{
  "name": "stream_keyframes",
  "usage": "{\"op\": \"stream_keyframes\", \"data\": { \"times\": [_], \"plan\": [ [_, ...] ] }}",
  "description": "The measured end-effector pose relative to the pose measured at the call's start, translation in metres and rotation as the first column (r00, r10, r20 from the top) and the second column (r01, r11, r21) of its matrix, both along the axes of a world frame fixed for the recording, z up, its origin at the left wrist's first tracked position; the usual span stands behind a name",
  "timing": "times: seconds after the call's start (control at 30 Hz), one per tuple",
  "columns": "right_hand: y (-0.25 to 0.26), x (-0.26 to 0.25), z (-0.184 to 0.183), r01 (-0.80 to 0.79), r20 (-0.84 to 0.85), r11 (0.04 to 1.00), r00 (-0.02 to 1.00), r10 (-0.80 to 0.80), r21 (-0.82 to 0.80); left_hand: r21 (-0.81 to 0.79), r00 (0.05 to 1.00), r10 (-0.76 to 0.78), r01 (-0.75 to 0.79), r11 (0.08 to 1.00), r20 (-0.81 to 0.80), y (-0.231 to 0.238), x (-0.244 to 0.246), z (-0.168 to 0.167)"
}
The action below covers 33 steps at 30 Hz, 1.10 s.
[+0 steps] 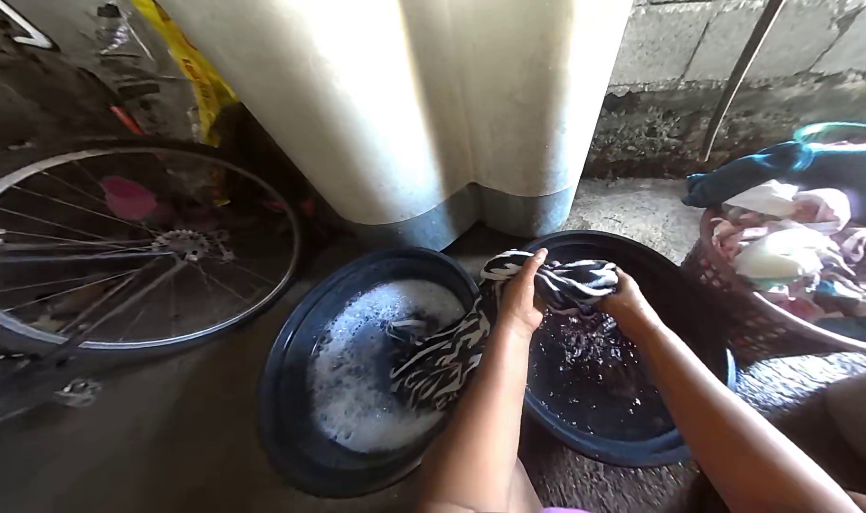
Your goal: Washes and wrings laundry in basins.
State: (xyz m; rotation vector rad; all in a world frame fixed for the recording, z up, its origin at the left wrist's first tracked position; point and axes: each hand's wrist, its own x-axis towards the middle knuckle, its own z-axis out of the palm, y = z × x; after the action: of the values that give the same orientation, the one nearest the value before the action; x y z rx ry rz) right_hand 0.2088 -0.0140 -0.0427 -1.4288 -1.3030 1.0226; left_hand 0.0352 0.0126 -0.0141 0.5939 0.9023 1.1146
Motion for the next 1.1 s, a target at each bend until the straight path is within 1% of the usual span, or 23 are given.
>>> {"op": "stream_keyframes", "data": {
  "times": [0.03,0.07,0.1,0.13,0.17,0.2,0.23,0.3,0.33,0.37,0.4,0.43,0.47,0.53,0.6,0.7,0.77,0.8,0.9,1.0,1.1],
  "plan": [
    [-0.003,0.008,-0.006,-0.108,-0.001,0.992,0.994,0.109,-0.06,0.012,0.999,0.043,-0.042,0.999,-0.033,0.001,0.001,-0.002],
    [-0.008,0.013,-0.013,-0.216,-0.097,0.968,0.974,0.204,-0.131,0.038,0.995,0.075,-0.073,0.997,-0.062,0.001,0.003,-0.004],
    [-0.015,0.016,-0.022,-0.309,-0.261,0.935,0.93,0.259,-0.175,0.072,0.99,0.098,-0.091,0.993,-0.098,0.001,0.004,-0.006],
    [-0.021,0.018,-0.031,-0.386,-0.444,0.902,0.854,0.271,-0.193,0.114,0.984,0.107,-0.091,0.989,-0.143,0.001,0.004,-0.008],
    [-0.028,0.016,-0.038,-0.43,-0.594,0.884,0.765,0.248,-0.184,0.162,0.978,0.101,-0.071,0.984,-0.185,0.002,0.004,-0.011],
    [-0.034,0.009,-0.042,-0.426,-0.674,0.887,0.709,0.205,-0.178,0.219,0.973,0.076,-0.026,0.975,-0.22,0.002,0.005,-0.013],
    [-0.04,0.0,-0.042,-0.415,-0.715,0.891,0.678,0.168,-0.184,0.277,0.97,0.028,0.042,0.96,-0.243,0.0,0.005,-0.015],
    [-0.042,-0.018,-0.037,-0.38,-0.794,0.9,0.604,0.068,-0.212,0.369,0.955,-0.116,0.215,0.904,-0.272,-0.005,0.008,-0.016],
    [-0.038,-0.024,-0.034,-0.349,-0.844,0.913,0.537,0.011,-0.21,0.4,0.943,-0.197,0.295,0.868,-0.268,-0.008,0.009,-0.014],
    [-0.034,-0.027,-0.031,-0.326,-0.884,0.927,0.468,-0.012,-0.185,0.421,0.93,-0.264,0.353,0.835,-0.257,-0.01,0.01,-0.013],
    [-0.029,-0.029,-0.03,-0.312,-0.913,0.94,0.407,0.004,-0.135,0.435,0.92,-0.305,0.386,0.814,-0.246,-0.013,0.011,-0.01],
    [-0.024,-0.029,-0.028,-0.297,-0.927,0.952,0.371,0.043,-0.075,0.448,0.921,-0.307,0.386,0.806,-0.242,-0.015,0.011,-0.006],
    [-0.02,-0.029,-0.025,-0.269,-0.934,0.962,0.352,0.061,-0.038,0.462,0.933,-0.27,0.354,0.814,-0.238,-0.017,0.011,-0.002],
    [-0.015,-0.029,-0.013,-0.199,-0.933,0.979,0.358,0.034,-0.04,0.487,0.962,-0.164,0.253,0.836,-0.218,-0.017,0.01,0.001],
    [-0.012,-0.026,0.002,-0.133,-0.907,0.99,0.421,0.008,-0.054,0.504,0.966,-0.074,0.194,0.842,-0.248,-0.015,0.006,0.002],
    [-0.009,-0.018,0.025,-0.096,-0.793,0.995,0.605,0.072,0.017,0.484,0.969,-0.006,0.13,0.865,-0.248,-0.011,0.004,0.003],
    [-0.008,-0.015,0.038,-0.119,-0.649,0.988,0.745,0.151,0.094,0.427,0.972,0.007,0.096,0.899,-0.234,-0.012,0.005,0.004],
    [-0.008,-0.014,0.042,-0.138,-0.566,0.981,0.802,0.191,0.136,0.395,0.967,0.012,0.092,0.914,-0.253,-0.013,0.006,0.005],
    [-0.008,-0.011,0.05,-0.198,-0.275,0.948,0.925,0.264,0.248,0.293,0.917,0.006,0.122,0.948,-0.4,-0.017,0.008,0.014],
    [-0.012,-0.013,0.058,-0.249,0.023,0.925,0.967,0.253,0.287,0.197,0.857,-0.019,0.14,0.97,-0.515,-0.016,0.01,0.014],
    [-0.015,-0.016,0.057,-0.318,0.242,0.887,0.939,0.245,0.336,0.154,0.841,-0.039,0.144,0.977,-0.539,-0.016,0.013,0.013]
  ]
}}
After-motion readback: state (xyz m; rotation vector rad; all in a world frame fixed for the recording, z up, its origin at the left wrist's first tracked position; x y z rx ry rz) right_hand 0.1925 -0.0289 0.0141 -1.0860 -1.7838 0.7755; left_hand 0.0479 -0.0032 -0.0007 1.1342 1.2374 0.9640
